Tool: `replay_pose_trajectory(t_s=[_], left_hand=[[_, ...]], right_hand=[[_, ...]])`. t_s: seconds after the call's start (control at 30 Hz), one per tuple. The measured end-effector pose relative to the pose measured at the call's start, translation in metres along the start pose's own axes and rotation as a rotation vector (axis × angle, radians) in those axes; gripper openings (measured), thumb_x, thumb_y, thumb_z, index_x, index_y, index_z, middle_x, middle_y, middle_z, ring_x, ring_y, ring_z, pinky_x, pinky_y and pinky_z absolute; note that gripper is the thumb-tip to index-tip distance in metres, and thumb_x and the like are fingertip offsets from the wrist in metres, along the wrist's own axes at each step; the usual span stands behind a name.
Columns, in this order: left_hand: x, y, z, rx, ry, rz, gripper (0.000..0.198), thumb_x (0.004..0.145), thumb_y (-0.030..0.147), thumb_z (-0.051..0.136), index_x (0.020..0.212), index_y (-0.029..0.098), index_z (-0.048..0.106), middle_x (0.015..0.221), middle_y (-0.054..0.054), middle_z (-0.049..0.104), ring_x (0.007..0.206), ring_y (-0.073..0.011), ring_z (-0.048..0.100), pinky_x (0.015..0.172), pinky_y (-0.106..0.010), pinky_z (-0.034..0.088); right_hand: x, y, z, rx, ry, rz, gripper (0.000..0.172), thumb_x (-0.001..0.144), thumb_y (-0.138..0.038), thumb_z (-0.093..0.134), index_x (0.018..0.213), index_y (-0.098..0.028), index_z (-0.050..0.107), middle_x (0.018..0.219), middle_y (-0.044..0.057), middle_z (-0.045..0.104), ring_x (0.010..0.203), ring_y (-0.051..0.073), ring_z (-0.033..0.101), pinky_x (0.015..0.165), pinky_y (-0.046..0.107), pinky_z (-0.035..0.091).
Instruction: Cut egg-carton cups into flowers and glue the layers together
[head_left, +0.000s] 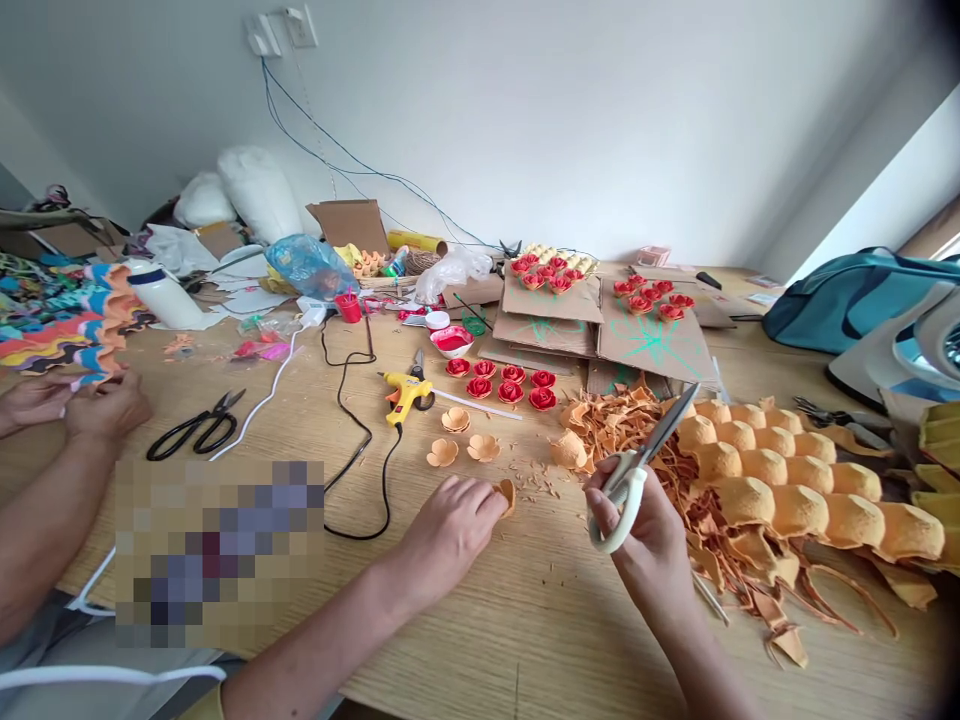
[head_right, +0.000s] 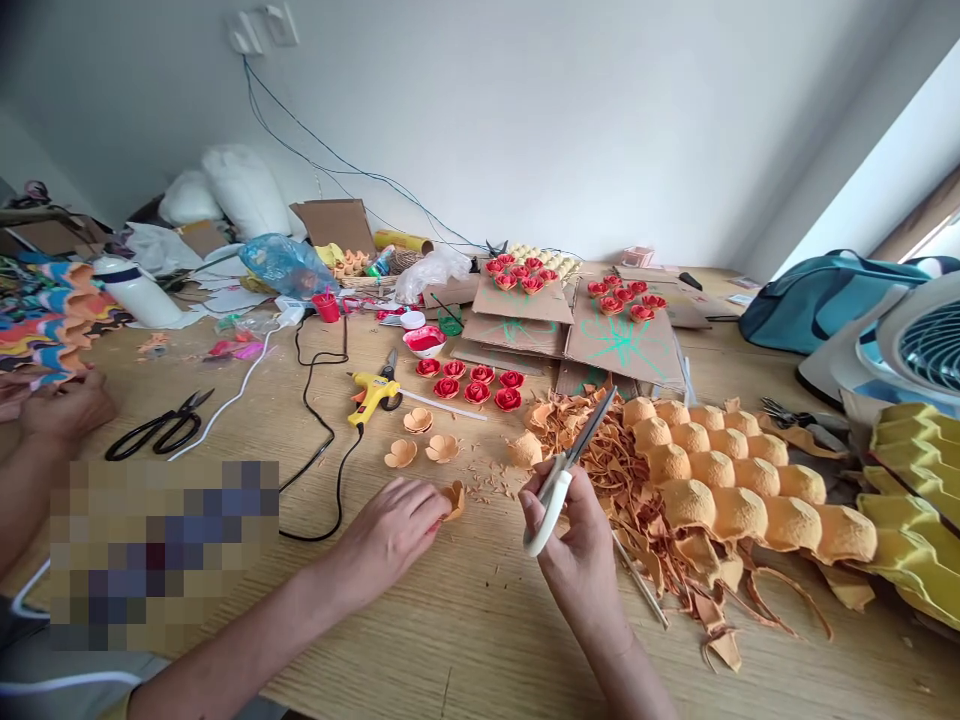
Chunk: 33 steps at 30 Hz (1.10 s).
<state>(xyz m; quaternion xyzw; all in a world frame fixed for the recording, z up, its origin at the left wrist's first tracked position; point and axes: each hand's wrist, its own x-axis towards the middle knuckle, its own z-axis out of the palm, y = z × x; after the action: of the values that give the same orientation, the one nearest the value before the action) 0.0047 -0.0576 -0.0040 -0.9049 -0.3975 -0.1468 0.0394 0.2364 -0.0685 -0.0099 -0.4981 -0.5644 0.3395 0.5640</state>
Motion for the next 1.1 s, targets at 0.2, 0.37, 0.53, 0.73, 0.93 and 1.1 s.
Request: replay_pose_trajectory(t_s=[0.2, 0.37, 0.53, 0.73, 0.93, 1.1], left_hand=[[0.0, -0.004, 0.004, 0.123, -0.073, -0.033, 0.013, 0.091, 0.008, 0.05, 0.09, 0.019, 0.058, 0.089, -0.004, 0.062, 0.083, -0.0234, 0.055, 0.073, -0.038, 0.044], [-0.002, -0.001, 0.007, -0.026, -0.093, -0.075, 0.013, 0.088, 0.011, 0.059, 0.097, 0.021, 0.06, 0.095, -0.003, 0.065, 0.089, -0.0232, 0.057, 0.078, -0.038, 0.044], [-0.01, -0.025, 0.0, -0.212, 0.1, -0.198, 0.015, 0.09, 0.017, 0.059, 0.103, 0.022, 0.059, 0.098, -0.003, 0.066, 0.094, -0.0226, 0.059, 0.084, -0.038, 0.046], [-0.016, -0.065, 0.0, -0.195, 0.203, -0.446, 0.028, 0.087, 0.018, 0.062, 0.113, 0.023, 0.055, 0.11, -0.006, 0.063, 0.103, -0.0248, 0.061, 0.091, -0.041, 0.05], [-0.01, -0.072, 0.017, -0.195, 0.108, -0.438, 0.045, 0.083, 0.017, 0.066, 0.126, 0.019, 0.051, 0.119, -0.011, 0.062, 0.113, -0.0282, 0.059, 0.098, -0.047, 0.049], [-0.01, -0.073, 0.024, -0.206, 0.13, -0.455, 0.039, 0.083, 0.01, 0.061, 0.119, 0.02, 0.056, 0.11, -0.009, 0.065, 0.103, -0.0258, 0.062, 0.091, -0.043, 0.052]], right_hand=[[-0.002, 0.0, 0.0, -0.023, -0.015, -0.006, 0.028, 0.086, -0.044, 0.068, 0.103, -0.024, 0.06, 0.087, 0.004, 0.064, 0.073, 0.017, 0.058, 0.058, 0.026, 0.047], [-0.004, -0.002, 0.006, -0.07, -0.046, -0.012, 0.025, 0.087, -0.043, 0.067, 0.1, -0.023, 0.059, 0.088, 0.004, 0.064, 0.075, 0.017, 0.059, 0.059, 0.026, 0.047], [-0.005, -0.001, 0.006, -0.092, -0.053, -0.001, 0.025, 0.087, -0.043, 0.067, 0.099, -0.023, 0.06, 0.088, 0.003, 0.064, 0.075, 0.017, 0.059, 0.061, 0.027, 0.047], [-0.005, 0.0, 0.005, -0.079, -0.046, -0.006, 0.027, 0.085, -0.045, 0.068, 0.099, -0.023, 0.061, 0.088, 0.004, 0.065, 0.073, 0.017, 0.059, 0.06, 0.027, 0.047], [-0.008, 0.003, 0.006, -0.125, -0.108, -0.007, 0.024, 0.089, -0.042, 0.065, 0.105, -0.025, 0.058, 0.088, 0.002, 0.062, 0.077, 0.017, 0.057, 0.064, 0.028, 0.046], [-0.008, 0.004, 0.006, -0.148, -0.096, -0.003, 0.025, 0.088, -0.043, 0.065, 0.104, -0.024, 0.058, 0.091, 0.004, 0.063, 0.079, 0.019, 0.057, 0.066, 0.03, 0.046]])
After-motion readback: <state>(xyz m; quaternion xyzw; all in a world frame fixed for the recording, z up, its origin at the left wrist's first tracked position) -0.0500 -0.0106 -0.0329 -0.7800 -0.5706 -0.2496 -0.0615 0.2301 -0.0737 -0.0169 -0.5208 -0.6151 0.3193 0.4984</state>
